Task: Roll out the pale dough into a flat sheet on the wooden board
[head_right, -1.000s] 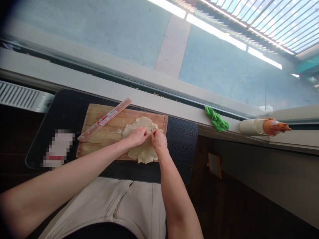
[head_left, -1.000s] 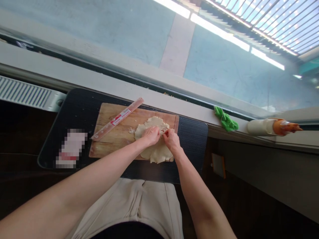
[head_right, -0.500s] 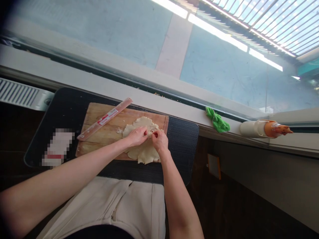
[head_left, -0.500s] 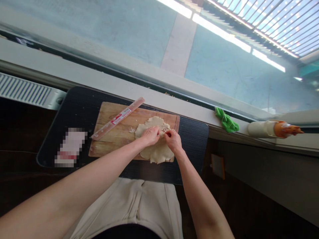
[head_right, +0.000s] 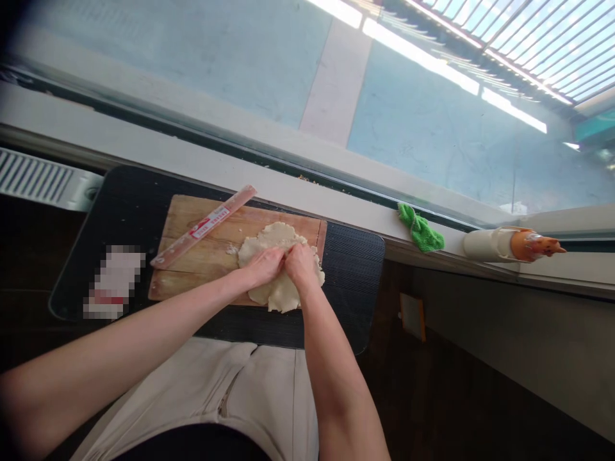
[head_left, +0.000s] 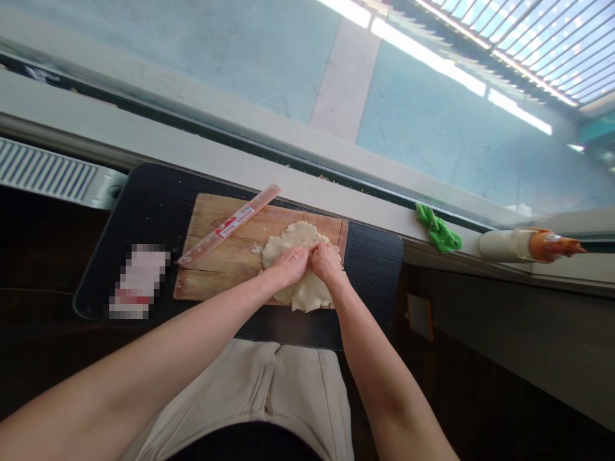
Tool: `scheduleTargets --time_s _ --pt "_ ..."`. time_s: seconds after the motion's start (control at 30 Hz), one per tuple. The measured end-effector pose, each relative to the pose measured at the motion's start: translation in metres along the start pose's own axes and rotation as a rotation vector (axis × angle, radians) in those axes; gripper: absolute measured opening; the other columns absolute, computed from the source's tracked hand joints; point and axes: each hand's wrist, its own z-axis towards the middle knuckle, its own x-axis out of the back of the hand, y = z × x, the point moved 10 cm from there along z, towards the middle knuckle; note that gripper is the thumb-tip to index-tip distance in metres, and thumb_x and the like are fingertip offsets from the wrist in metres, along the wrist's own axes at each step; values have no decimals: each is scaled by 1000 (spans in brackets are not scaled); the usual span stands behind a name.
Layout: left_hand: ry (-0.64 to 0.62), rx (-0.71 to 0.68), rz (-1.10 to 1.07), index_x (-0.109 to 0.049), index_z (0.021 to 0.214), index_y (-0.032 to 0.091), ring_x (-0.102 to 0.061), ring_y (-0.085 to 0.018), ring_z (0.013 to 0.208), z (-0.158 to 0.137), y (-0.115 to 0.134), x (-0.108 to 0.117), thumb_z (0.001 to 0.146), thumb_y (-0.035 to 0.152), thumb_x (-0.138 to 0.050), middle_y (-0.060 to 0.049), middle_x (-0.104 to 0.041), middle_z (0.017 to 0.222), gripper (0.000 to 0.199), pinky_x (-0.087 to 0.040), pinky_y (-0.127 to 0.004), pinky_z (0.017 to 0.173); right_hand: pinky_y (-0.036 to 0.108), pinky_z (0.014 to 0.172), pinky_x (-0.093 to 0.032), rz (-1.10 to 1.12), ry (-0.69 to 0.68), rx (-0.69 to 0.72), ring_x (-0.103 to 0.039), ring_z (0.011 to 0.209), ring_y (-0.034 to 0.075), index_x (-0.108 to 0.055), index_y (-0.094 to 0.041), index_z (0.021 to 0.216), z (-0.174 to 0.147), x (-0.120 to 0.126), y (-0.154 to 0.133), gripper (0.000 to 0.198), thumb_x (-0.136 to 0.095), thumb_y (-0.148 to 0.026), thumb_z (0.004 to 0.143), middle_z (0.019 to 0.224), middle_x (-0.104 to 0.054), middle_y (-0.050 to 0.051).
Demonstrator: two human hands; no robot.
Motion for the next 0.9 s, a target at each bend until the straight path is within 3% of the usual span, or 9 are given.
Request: scheduleTargets --time_s 0.13,0.27,0.33,0.43,0.53,0.63,0.7,0.77,0.9 --pt "5 -14 -14 -65 88 21 -62 -20 83 -13 -15 39 86 30 -41 -6 -68 89 26 -47 -30 78 23 78 -48 18 -50 55 -64 89 16 -69 -22 93 -2 12 -2 24 -48 -15 83 96 -71 4" --pt "504 182 169 -58 111 19 -56 -26 104 -48 -88 122 85 31 -40 -11 -60 111 34 -43 -37 89 23 80 -47 50 4 69 -64 89 14 -69 -21 90 0 15 -2 30 -42 -10 83 99 -70 3" --pt "546 300 303 -54 116 16 -53 -31 106 -56 -126 132 81 32 -45 -14 -57 113 40 -42 -42 88 24 83 -47 26 -32 78 -63 91 16 -70 -19 84 4 7 -7 26 -48 -7 77 102 -69 5" --pt "447 324 380 -55 114 17 -54 -31 98 -53 -154 124 81 31 -45 -13 -57 104 38 -43 -41 83 25 80 -48 26 -82 78 -63 89 17 -69 -20 93 3 12 -13 25 -50 -11 78 97 -70 5" --pt "469 144 351 -54 118 21 -52 -27 98 -53 -124 118 83 28 -42 -10 -56 104 37 -41 -39 87 25 84 -46 80 165 108 -61 93 15 -64 -21 103 -13 62 -19 29 -40 -16 88 100 -68 3" --pt "367 -180 290 -54 120 25 -50 -25 100 -49 -53 91 83 24 -43 -8 -56 107 38 -40 -37 90 27 93 -42 88 521 190 -55 104 16 -61 -20 104 -42 106 -30 31 -33 -18 92 109 -62 6" --pt "242 -303 272 -57 116 26 -51 -23 100 -44 -12 62 83 20 -42 -7 -58 105 36 -40 -37 90 30 99 -38 30 553 238 -50 110 18 -60 -20 108 -45 98 -37 31 -34 -17 92 115 -58 8" --pt "179 -331 243 -59 114 26 -52 -23 103 -37 9 41 85 21 -42 -8 -59 109 34 -40 -37 91 33 102 -35 -44 488 223 -47 114 20 -58 -19 115 -35 72 -32 33 -36 -16 91 121 -55 10" --pt "338 -198 188 -49 131 21 -38 -27 129 -28 -7 38 89 36 -40 -12 -46 139 46 -28 -45 108 41 109 -26 -158 450 120 -36 129 23 -51 -17 125 -21 30 -2 37 -38 -23 92 134 -47 12"
